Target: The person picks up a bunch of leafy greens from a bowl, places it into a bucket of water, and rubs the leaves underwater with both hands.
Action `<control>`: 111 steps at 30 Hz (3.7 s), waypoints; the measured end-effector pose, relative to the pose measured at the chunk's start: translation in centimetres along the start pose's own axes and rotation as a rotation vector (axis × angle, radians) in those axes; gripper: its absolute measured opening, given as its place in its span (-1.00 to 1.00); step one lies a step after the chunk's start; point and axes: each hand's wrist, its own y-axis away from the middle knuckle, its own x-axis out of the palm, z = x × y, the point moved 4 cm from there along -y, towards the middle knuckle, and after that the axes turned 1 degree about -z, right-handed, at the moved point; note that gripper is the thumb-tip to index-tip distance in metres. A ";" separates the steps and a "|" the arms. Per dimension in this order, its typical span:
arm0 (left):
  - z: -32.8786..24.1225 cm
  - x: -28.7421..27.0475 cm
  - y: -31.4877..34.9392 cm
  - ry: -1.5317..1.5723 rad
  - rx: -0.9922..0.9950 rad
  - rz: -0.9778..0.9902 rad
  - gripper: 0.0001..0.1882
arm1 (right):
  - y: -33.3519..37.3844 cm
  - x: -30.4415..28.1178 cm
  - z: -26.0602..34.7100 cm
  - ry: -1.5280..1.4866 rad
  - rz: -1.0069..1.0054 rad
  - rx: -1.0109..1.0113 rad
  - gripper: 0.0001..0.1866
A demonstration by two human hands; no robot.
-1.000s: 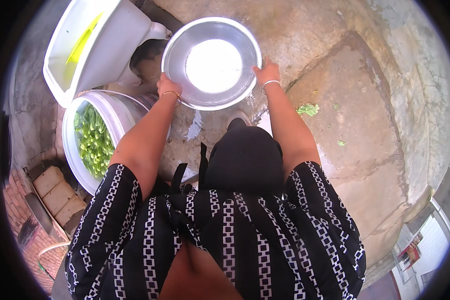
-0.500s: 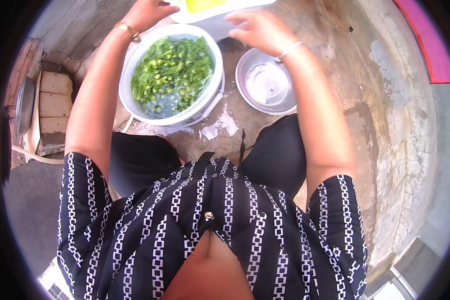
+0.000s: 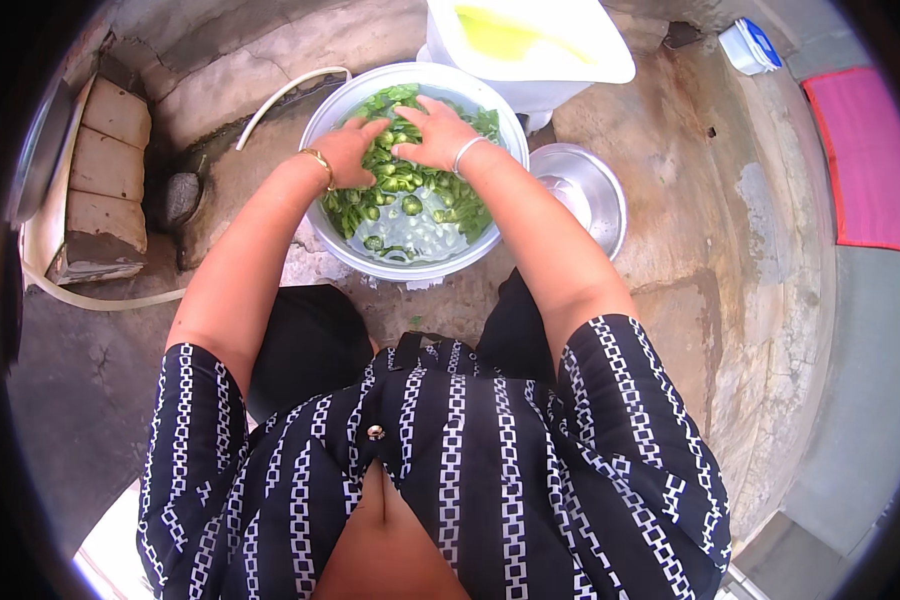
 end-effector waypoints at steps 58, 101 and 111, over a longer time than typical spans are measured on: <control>-4.0 2.5 2.1 0.053 0.236 0.362 -0.50 | 9.0 -0.1 2.2 0.109 0.442 -0.200 -0.42; -3.8 -0.1 -2.2 0.323 0.386 -0.350 -0.53 | 5.1 -3.2 -3.2 0.010 0.158 0.257 -0.55; -4.1 0.4 -3.0 0.399 0.378 -0.416 -0.55 | 5.3 -5.2 -1.8 -0.007 -0.359 0.028 -0.68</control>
